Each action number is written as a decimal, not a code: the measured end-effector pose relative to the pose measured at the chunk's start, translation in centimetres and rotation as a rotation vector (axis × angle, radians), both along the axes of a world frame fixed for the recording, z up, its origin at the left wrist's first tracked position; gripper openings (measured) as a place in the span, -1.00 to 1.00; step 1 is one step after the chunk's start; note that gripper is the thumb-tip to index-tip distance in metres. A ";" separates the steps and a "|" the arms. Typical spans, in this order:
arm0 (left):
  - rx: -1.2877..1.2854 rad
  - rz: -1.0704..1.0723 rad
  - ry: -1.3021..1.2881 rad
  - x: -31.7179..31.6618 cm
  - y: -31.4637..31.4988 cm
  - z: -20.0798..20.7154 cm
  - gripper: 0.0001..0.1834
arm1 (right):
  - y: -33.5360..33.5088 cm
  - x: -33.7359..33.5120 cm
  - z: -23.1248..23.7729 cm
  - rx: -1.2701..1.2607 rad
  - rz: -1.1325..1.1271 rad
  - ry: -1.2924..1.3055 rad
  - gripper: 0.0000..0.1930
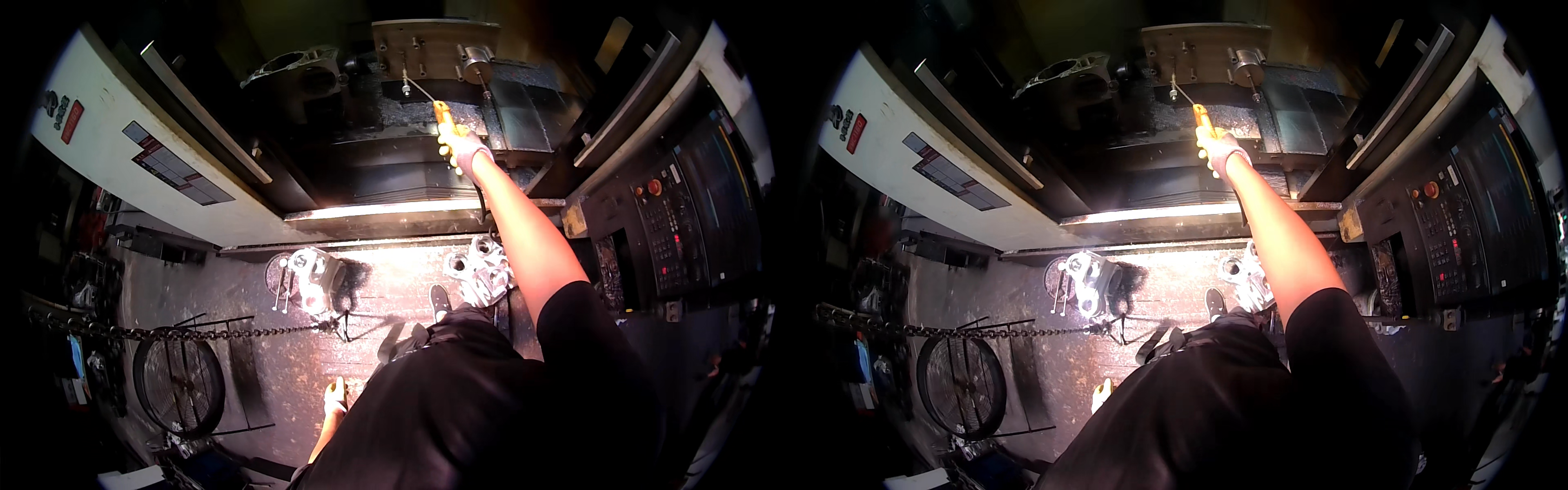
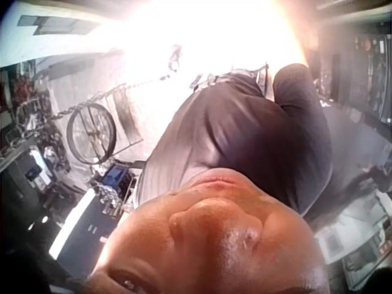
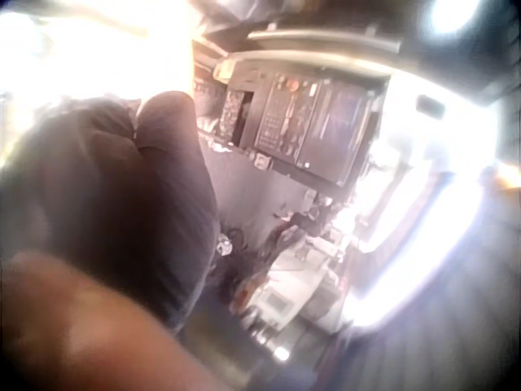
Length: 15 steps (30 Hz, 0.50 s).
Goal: The person opens the door of a CNC machine and uses a screwdriver to loosen components on a metal engine block part. The person then removes the part from the machine using a hoist, places it on the floor to clean it with an air nozzle, and reloads it back into the machine fixture, securing it with the screwdriver before closing the machine door and pressing buttons on the control panel.
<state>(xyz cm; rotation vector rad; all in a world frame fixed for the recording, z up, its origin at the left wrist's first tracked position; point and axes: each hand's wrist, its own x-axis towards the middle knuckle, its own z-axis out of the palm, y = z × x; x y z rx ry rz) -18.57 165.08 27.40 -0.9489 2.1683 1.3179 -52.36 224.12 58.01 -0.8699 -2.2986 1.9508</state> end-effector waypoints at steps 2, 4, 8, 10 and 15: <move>0.037 0.013 -0.052 1.7 -1.1 -1.9 -0.48 | -0.1 -1.4 0.7 0.042 -0.048 0.033 -0.60; 0.112 0.070 -0.033 3.7 -2.0 -4.5 -0.49 | -0.2 -2.7 1.1 0.060 -0.054 0.068 -0.60; 0.118 0.055 -0.097 6.8 -4.4 -8.4 -0.51 | -0.4 -4.1 0.8 0.151 0.048 0.115 -0.59; 0.122 0.062 -0.102 7.1 -4.9 -9.5 -0.51 | -0.3 -4.2 -0.3 0.197 0.023 0.190 -0.56; 0.135 0.052 -0.092 4.6 -4.7 -9.3 -0.53 | 0.3 -2.9 -3.9 0.189 -0.033 0.225 -0.55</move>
